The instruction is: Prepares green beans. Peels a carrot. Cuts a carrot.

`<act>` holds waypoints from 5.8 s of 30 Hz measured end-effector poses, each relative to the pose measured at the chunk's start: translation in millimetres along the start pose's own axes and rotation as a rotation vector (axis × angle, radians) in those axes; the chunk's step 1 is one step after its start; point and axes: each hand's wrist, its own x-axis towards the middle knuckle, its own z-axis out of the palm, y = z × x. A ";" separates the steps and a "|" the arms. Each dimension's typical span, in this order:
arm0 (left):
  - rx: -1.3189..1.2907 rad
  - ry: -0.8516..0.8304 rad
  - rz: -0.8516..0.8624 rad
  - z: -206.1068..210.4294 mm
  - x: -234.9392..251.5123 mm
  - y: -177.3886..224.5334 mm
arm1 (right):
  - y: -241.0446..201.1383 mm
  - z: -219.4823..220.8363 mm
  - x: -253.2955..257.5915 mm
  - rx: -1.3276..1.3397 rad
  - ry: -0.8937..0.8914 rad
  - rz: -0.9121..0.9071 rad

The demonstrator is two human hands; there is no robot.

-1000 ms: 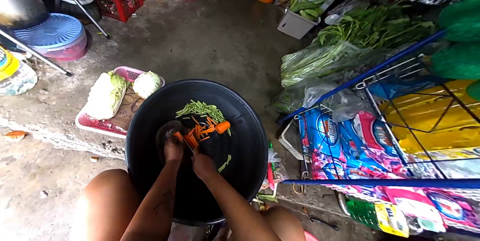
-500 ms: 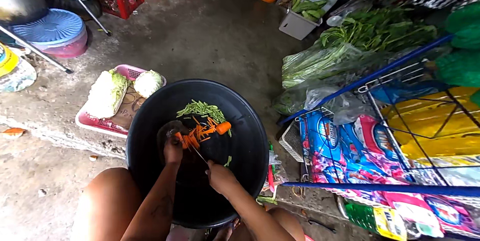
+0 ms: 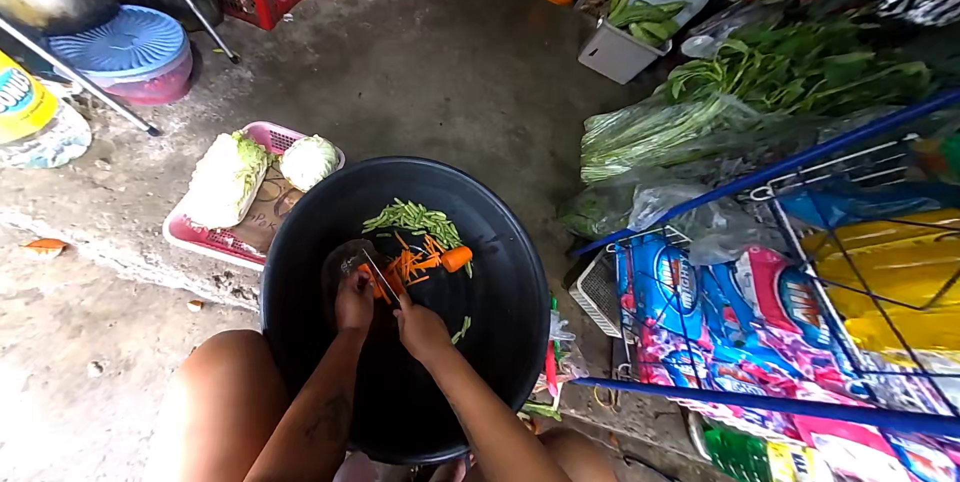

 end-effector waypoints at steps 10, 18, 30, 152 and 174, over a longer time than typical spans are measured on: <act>0.014 -0.006 -0.008 1.0 -0.6 0.4 | 0.4 6.7 2.7 0.006 -0.018 0.021; 0.034 0.001 -0.023 1.9 -0.4 1.9 | -4.0 7.7 10.6 0.063 -0.059 0.026; 0.029 0.001 -0.004 2.2 -2.7 2.1 | -1.7 29.2 30.8 0.113 -0.025 0.018; 0.049 -0.037 -0.049 -2.6 -3.1 1.0 | -2.3 26.2 9.1 0.088 0.020 0.021; 0.050 -0.015 -0.113 -3.1 -1.9 3.3 | -21.8 28.7 8.4 0.026 -0.011 0.080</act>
